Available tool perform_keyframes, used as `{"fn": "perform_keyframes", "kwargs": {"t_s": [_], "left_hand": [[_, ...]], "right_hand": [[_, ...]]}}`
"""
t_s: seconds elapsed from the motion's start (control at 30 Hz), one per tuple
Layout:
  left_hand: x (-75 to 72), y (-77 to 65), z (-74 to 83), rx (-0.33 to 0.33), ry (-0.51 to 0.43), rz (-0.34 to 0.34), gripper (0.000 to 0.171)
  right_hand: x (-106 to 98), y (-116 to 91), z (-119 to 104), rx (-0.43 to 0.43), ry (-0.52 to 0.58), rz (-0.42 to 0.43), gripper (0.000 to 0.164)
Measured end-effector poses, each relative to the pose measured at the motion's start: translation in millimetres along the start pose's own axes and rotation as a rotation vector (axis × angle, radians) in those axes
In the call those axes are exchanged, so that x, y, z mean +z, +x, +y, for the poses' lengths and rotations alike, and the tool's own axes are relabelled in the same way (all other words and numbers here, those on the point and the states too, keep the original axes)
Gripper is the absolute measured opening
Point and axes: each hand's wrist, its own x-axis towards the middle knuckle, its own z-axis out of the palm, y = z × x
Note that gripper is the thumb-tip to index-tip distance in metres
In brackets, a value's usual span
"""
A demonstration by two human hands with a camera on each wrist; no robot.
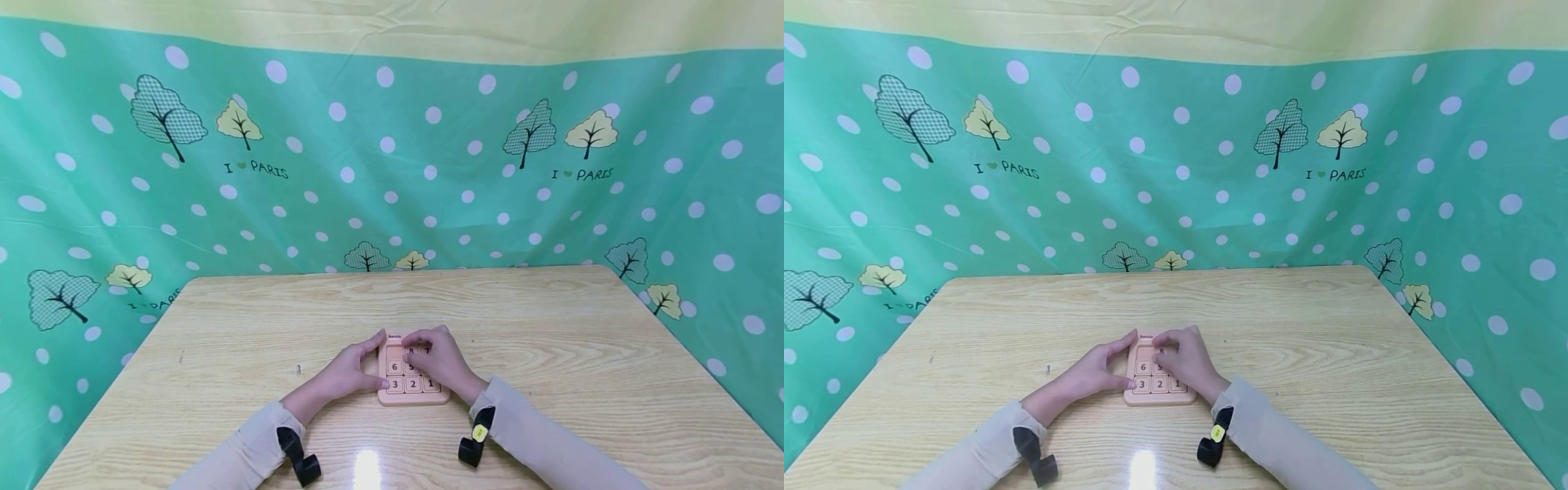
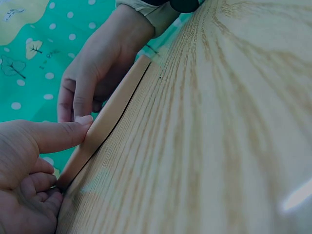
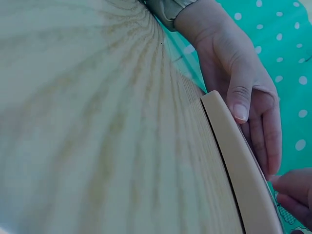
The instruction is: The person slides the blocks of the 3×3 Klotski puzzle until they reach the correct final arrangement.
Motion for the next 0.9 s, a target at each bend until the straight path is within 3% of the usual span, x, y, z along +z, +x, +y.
{"fn": "perform_keyframes", "kwargs": {"t_s": [0.3, 0.53, 0.9], "left_hand": [[0.1, -0.4, 0.2, -0.002, 0.006, -0.004, 0.092], [0.3, -0.6, 0.2, 0.005, 0.002, -0.002, 0.092], [0.0, 0.7, -2.4, 0.007, 0.028, 0.001, 0.093]], "right_hand": [[-2.7, -7.9, 1.0, 0.009, 0.037, -0.082, 0.021], [-3.2, -10.8, -0.2, -0.044, 0.022, -0.124, 0.021], [-1.3, -9.5, -4.3, -0.037, -0.005, -0.116, 0.023]]}}
